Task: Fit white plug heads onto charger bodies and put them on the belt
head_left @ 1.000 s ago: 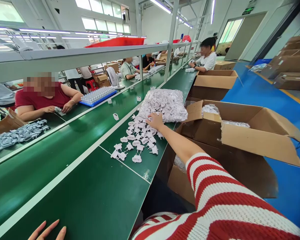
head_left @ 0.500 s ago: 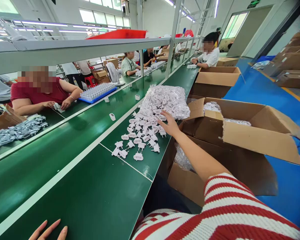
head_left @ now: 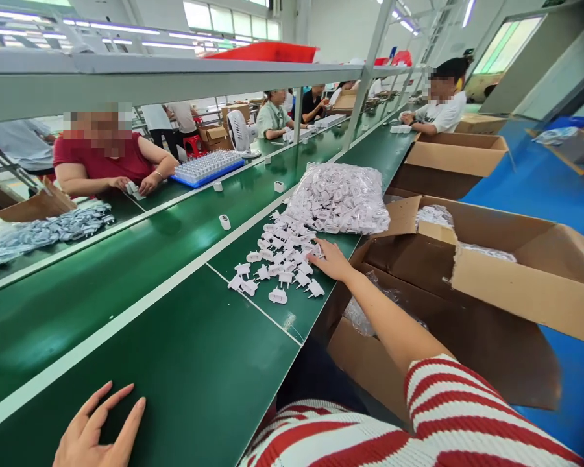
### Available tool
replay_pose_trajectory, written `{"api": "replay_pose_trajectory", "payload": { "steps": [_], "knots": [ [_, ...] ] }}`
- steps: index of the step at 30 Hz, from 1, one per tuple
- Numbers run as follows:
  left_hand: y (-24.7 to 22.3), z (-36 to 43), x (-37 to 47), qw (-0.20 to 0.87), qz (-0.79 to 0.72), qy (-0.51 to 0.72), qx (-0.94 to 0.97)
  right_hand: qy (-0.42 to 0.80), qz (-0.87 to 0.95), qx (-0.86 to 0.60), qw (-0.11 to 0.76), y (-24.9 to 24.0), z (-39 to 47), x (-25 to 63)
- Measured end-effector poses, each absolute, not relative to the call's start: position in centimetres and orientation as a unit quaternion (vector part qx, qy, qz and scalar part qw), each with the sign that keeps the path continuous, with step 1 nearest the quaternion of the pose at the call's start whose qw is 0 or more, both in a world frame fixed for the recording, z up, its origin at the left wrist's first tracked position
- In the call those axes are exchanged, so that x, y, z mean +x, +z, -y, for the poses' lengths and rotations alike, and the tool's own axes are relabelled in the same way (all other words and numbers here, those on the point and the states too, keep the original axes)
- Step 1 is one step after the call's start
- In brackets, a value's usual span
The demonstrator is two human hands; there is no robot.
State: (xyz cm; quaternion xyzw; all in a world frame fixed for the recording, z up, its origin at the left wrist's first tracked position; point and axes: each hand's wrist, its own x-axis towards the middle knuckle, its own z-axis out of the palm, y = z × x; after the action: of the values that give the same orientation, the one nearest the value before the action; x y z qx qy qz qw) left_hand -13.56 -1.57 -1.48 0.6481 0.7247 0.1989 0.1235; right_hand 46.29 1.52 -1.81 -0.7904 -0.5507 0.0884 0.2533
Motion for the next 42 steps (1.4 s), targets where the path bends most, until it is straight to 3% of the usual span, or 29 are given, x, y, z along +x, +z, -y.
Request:
{"api": "replay_pose_trajectory", "payload": {
  "steps": [5, 11, 17, 20, 25, 34, 42],
  "knots": [
    [0.1, 2.6, -11.8, 0.108, -0.718, 0.214, 0.653, 0.067, 0.558, -0.787, 0.255, -0.6, 0.3, 41.6],
    [0.1, 3.3, -11.3, 0.116, -0.702, 0.229, 0.664, 0.089, 0.632, -0.745, 0.196, -0.9, 0.4, 35.2],
    [-0.1, 3.3, -11.6, 0.125, -0.689, 0.242, 0.672, 0.066, 0.717, -0.656, 0.225, 3.1, -3.2, 31.6],
    [-0.1, 3.3, -11.6, 0.126, -0.687, 0.246, 0.673, 0.121, 0.794, -0.565, 0.187, 4.2, -6.2, 27.9],
    [-0.2, 3.4, -12.1, 0.159, -0.679, 0.273, 0.662, 0.176, 0.793, -0.562, 0.158, 3.4, -10.7, 22.6],
    [0.5, 2.1, -11.0, 0.248, -0.74, 0.406, 0.476, 0.327, 0.743, -0.499, 0.303, 3.4, -8.8, 20.8],
    [-0.7, -11.3, -2.9, 0.216, -0.683, 0.418, 0.559, 0.487, 0.579, -0.483, 0.441, 2.8, -10.1, 20.5]
  ]
}}
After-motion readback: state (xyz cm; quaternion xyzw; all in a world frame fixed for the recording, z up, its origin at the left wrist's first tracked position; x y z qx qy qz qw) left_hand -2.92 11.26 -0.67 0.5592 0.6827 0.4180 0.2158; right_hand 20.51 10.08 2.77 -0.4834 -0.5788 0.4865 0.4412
